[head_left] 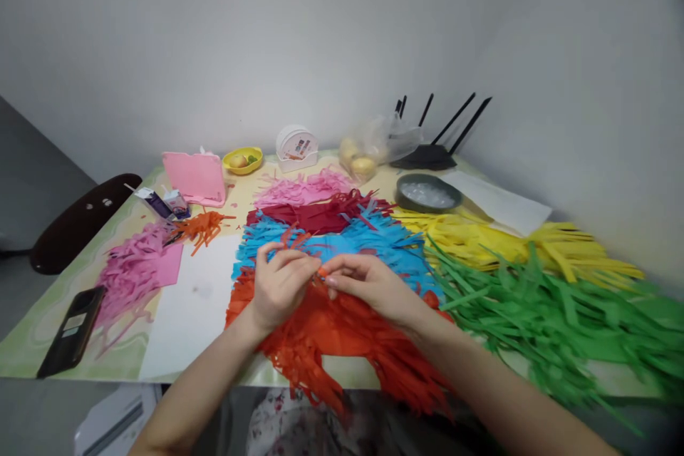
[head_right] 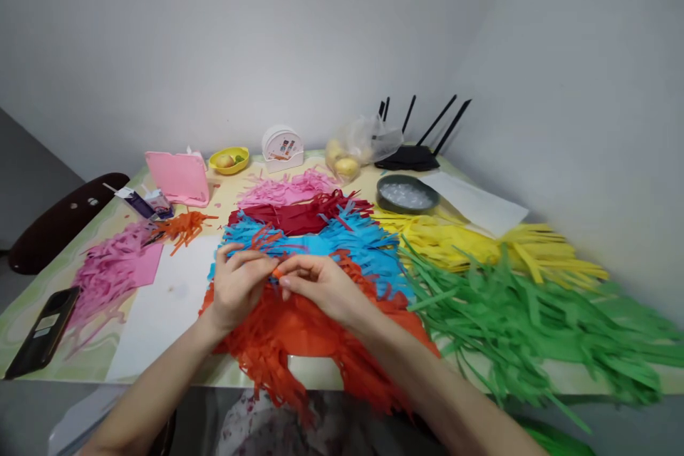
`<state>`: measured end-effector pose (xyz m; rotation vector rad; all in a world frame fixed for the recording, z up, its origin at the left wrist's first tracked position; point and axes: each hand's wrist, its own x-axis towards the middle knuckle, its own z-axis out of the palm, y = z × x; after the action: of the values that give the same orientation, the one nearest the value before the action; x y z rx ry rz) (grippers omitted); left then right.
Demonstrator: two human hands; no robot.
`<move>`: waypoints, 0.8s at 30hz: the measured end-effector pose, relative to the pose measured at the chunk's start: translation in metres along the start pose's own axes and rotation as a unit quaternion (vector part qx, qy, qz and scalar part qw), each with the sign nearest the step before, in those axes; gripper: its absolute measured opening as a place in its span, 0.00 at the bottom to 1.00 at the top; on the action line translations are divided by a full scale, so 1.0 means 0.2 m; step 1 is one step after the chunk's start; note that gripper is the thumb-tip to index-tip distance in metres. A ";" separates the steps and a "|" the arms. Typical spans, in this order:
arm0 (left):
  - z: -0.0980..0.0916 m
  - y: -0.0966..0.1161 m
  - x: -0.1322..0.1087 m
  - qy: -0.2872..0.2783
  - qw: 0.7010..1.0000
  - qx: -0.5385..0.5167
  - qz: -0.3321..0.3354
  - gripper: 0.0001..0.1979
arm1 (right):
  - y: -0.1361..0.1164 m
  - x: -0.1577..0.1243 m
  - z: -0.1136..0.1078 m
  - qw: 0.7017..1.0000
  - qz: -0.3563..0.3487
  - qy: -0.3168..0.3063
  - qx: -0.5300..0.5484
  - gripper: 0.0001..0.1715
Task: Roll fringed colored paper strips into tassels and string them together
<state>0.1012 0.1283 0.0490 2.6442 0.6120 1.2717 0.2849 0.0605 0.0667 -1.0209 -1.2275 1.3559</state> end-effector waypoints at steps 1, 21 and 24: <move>0.01 0.01 0.02 0.023 1.000 -0.004 -0.013 0.10 | -0.01 0.00 0.01 1.000 -0.020 0.020 0.004 0.16; 0.30 -0.10 0.32 0.041 0.848 -0.393 -0.353 0.10 | 0.00 0.25 -0.23 0.906 -0.190 0.185 -0.331 0.11; 0.30 -0.15 0.33 0.106 0.834 -0.392 -0.375 0.09 | -0.07 0.37 -0.60 0.818 -0.057 0.250 -0.515 0.13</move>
<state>0.1754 0.1853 0.0491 1.3883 0.8108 1.1843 0.3936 0.1513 0.0676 -1.8495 -1.5611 0.1633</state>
